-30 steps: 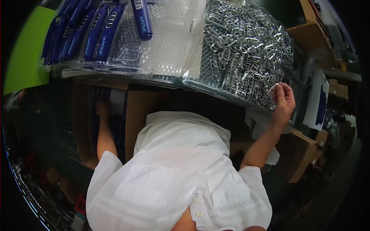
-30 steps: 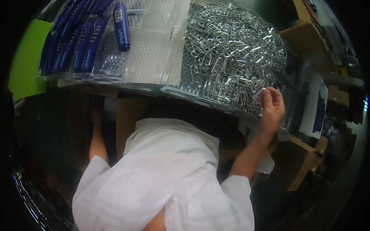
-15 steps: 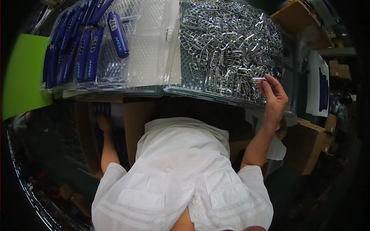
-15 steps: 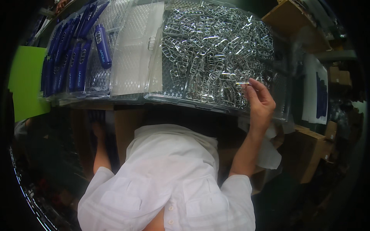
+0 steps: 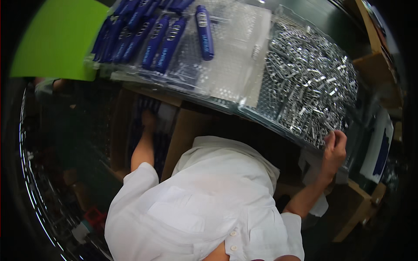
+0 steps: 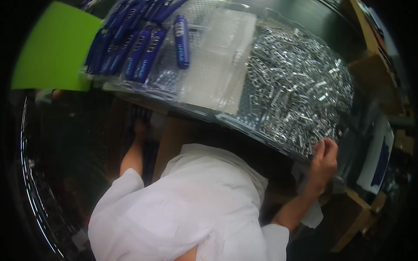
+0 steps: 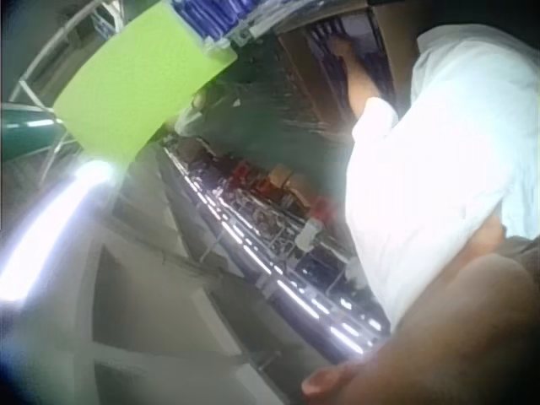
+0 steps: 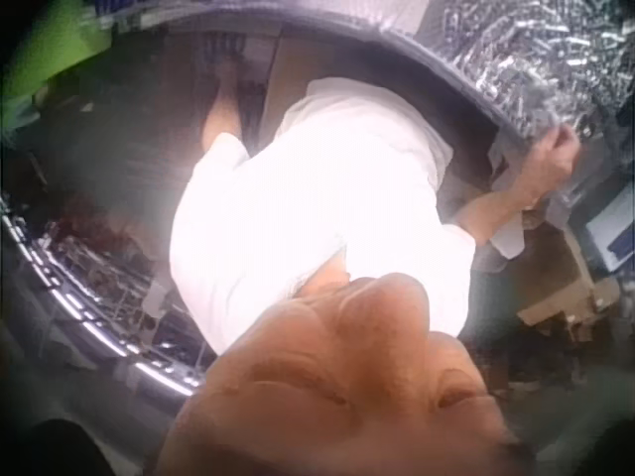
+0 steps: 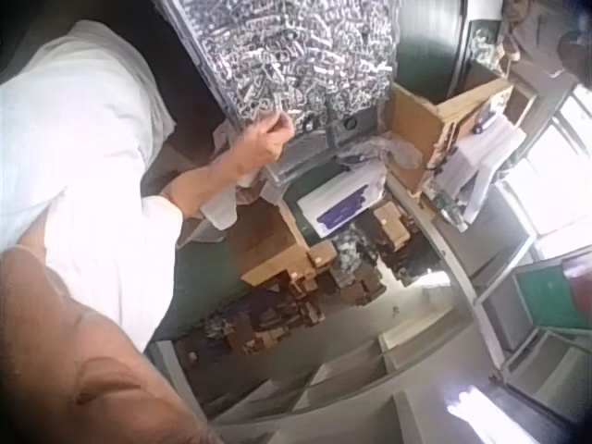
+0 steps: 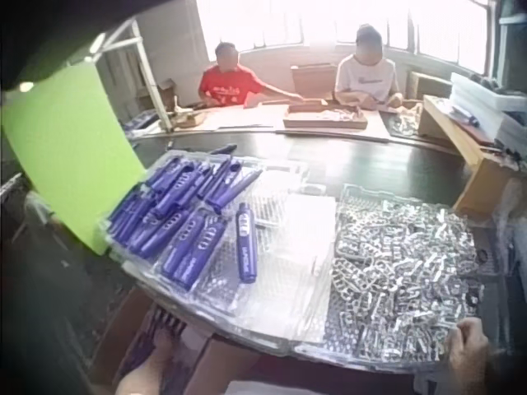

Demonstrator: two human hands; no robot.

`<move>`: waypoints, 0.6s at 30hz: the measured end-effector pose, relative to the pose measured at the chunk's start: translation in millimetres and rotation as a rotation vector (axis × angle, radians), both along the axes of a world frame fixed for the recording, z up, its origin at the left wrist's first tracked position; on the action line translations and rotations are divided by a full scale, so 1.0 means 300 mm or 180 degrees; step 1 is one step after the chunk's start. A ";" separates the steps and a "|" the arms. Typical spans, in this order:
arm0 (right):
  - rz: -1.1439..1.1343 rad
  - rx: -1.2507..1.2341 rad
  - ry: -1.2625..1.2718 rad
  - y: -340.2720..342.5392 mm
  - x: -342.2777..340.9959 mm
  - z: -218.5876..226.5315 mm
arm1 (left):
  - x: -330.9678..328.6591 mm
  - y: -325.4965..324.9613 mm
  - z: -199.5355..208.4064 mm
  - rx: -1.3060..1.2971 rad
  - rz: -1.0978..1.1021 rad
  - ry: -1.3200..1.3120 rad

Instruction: Assembling small metal components into blue plastic electronic device housings and placing them into a box.

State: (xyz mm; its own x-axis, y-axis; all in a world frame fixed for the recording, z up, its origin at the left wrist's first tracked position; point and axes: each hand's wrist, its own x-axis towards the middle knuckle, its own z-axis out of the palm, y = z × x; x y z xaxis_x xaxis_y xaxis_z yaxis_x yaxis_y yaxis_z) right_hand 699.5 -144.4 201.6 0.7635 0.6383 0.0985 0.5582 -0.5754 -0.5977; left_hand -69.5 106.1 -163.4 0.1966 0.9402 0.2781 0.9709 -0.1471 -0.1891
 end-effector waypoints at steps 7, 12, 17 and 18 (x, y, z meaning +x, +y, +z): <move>0.0514 0.1053 -0.0220 -0.089 0.084 -0.081 | 0.349 -0.125 0.085 -0.0650 0.1183 0.0579; 0.0307 0.0574 -0.1488 -0.084 0.140 -0.135 | 0.337 -0.118 0.112 -0.1020 0.1539 -0.0211; 0.0166 0.0890 -0.1678 0.009 0.072 -0.100 | 0.289 -0.071 0.185 -0.1234 0.1326 -0.0684; 0.0190 0.0905 -0.1671 0.034 0.050 -0.081 | 0.286 -0.070 0.212 -0.1642 0.1475 -0.0751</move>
State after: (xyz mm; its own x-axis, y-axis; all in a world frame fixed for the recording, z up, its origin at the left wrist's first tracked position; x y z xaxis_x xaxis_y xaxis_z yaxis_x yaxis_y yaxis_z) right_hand 714.6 -134.4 177.4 0.5302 0.5718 0.6261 0.8469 -0.3920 -0.3592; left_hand 16.3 85.0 -99.7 -0.2636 0.9351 -0.2368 0.9614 0.2748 0.0150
